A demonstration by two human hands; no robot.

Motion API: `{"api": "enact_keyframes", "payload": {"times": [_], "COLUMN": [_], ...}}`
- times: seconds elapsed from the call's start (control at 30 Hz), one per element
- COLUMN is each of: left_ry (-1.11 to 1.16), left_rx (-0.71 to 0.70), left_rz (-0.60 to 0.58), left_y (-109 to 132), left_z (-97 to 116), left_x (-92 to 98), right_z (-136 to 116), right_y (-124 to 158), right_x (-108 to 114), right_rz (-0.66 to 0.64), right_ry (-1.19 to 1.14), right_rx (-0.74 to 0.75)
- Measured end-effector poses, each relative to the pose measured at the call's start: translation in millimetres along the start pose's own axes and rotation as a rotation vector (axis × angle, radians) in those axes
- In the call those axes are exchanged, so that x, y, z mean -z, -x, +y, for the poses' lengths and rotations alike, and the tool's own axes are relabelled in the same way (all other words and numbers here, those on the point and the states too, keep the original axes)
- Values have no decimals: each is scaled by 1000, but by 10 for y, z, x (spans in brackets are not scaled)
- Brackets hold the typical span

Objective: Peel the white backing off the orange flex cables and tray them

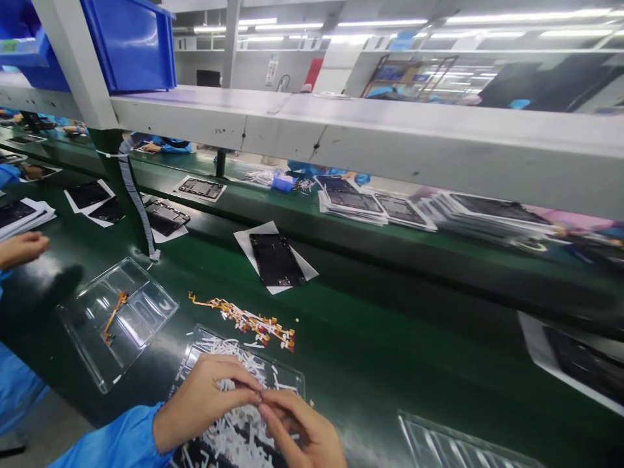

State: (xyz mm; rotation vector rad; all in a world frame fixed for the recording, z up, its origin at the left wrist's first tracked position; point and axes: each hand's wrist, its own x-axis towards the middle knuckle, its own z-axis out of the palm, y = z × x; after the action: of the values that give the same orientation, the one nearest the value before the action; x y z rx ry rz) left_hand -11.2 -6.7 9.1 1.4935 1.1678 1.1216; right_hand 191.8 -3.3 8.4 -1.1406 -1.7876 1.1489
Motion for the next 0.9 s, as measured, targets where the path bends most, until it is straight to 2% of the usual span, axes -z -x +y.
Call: {"api": "enact_keyframes", "payload": {"times": [0.2, 0.27, 0.33, 0.43, 0.5, 0.9], "left_ry": [-64, -77, -98, -179, -223, -351], "left_rx": [-87, -84, -94, -163, -207, -256], "left_rz": [-45, -46, 16, 170, 205, 175], "left_y": [44, 58, 88, 157, 195, 187], "left_z": [30, 27, 6, -33, -42, -6], "left_x": [42, 20, -28, -114, -154, -151], "right_z": [-153, -171, -159, -113, -87, -167], "right_y": [40, 60, 78, 95, 103, 116], "right_x": [-99, -150, -195, -237, -250, -312], "right_rz": [111, 164, 192, 216, 230, 243], "right_ry": [37, 29, 25, 22, 1, -35], "right_rx": [98, 87, 41, -37, -63, -10]}}
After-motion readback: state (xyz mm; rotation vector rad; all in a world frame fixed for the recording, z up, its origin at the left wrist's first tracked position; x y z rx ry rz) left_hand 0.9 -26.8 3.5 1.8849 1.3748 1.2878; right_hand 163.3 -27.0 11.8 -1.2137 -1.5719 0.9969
